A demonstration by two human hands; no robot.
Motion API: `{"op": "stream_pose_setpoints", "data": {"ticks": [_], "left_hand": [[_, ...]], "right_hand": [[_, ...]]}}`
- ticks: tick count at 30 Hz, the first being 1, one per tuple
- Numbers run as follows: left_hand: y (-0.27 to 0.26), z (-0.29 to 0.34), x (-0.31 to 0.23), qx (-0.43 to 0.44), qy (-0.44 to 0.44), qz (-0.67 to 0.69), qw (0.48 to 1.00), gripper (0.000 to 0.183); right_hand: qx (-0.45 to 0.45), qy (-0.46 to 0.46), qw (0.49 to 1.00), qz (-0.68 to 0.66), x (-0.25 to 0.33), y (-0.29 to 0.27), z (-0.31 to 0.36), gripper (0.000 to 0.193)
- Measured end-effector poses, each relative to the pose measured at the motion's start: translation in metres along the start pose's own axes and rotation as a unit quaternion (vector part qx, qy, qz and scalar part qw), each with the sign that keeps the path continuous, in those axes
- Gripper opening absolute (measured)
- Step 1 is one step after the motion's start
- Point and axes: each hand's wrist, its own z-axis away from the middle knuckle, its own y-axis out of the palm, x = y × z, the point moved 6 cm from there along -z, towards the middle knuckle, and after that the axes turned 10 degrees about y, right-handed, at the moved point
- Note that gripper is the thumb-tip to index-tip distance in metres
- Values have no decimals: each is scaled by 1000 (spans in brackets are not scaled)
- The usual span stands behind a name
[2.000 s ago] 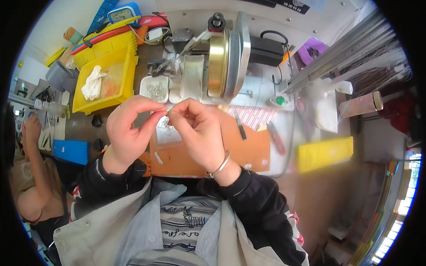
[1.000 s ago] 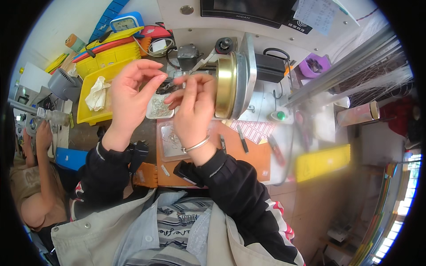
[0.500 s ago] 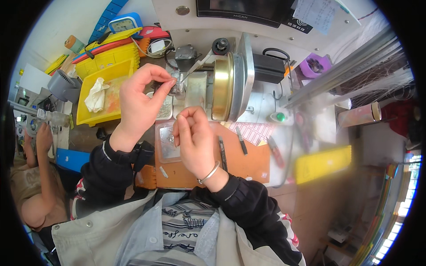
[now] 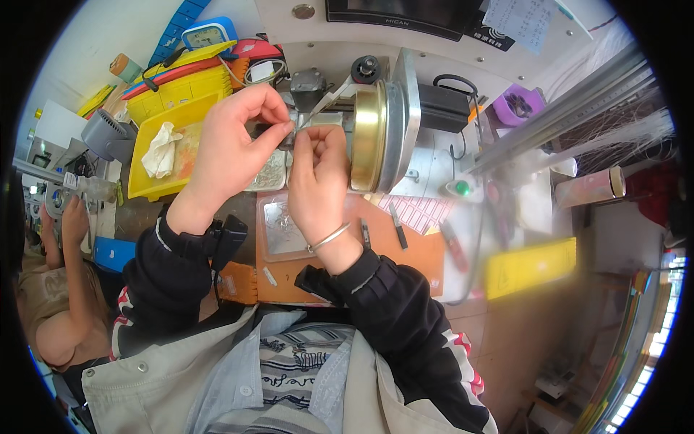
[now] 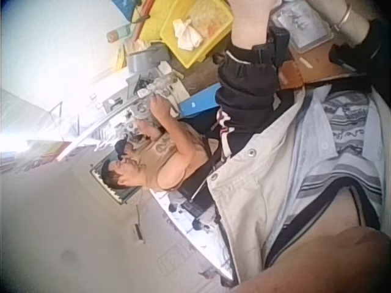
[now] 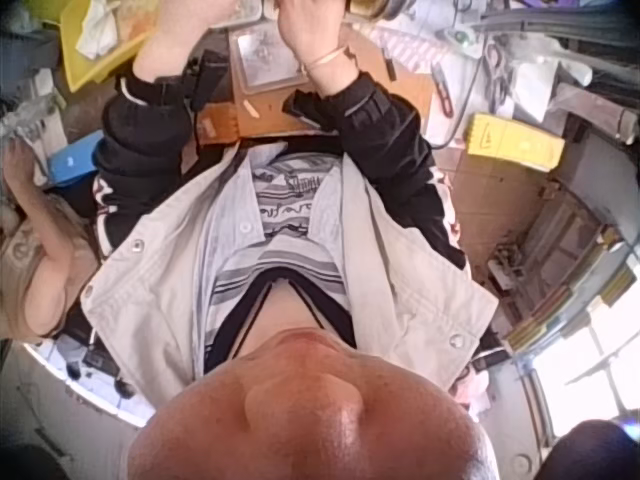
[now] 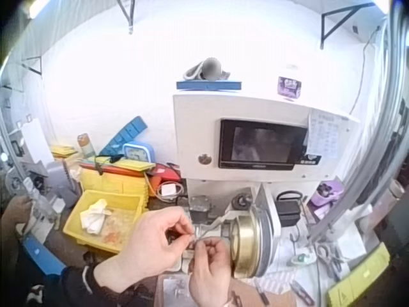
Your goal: Polishing and assembling small metal components using a spinning wheel machine and hand tools at a workshop bench.
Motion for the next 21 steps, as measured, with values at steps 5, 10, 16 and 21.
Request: {"op": "stream_pose_setpoints", "data": {"ticks": [5, 10, 16, 21], "left_hand": [[2, -1, -2, -7, 27, -19, 999, 11], [2, 5, -8, -28, 31, -57, 997, 9], [2, 30, -5, -106, 65, -46, 991, 22], [7, 76, 12, -166, 38, -23, 985, 49]], "right_hand": [[-10, -16, 1000, 7, 3, -1, 1, 7], [-21, -23, 999, 26, 4, -1, -2, 7], [-17, -29, 999, -1, 1, -2, -6, 9], [-34, -61, 997, 23, 1, -1, -5, 6]]}}
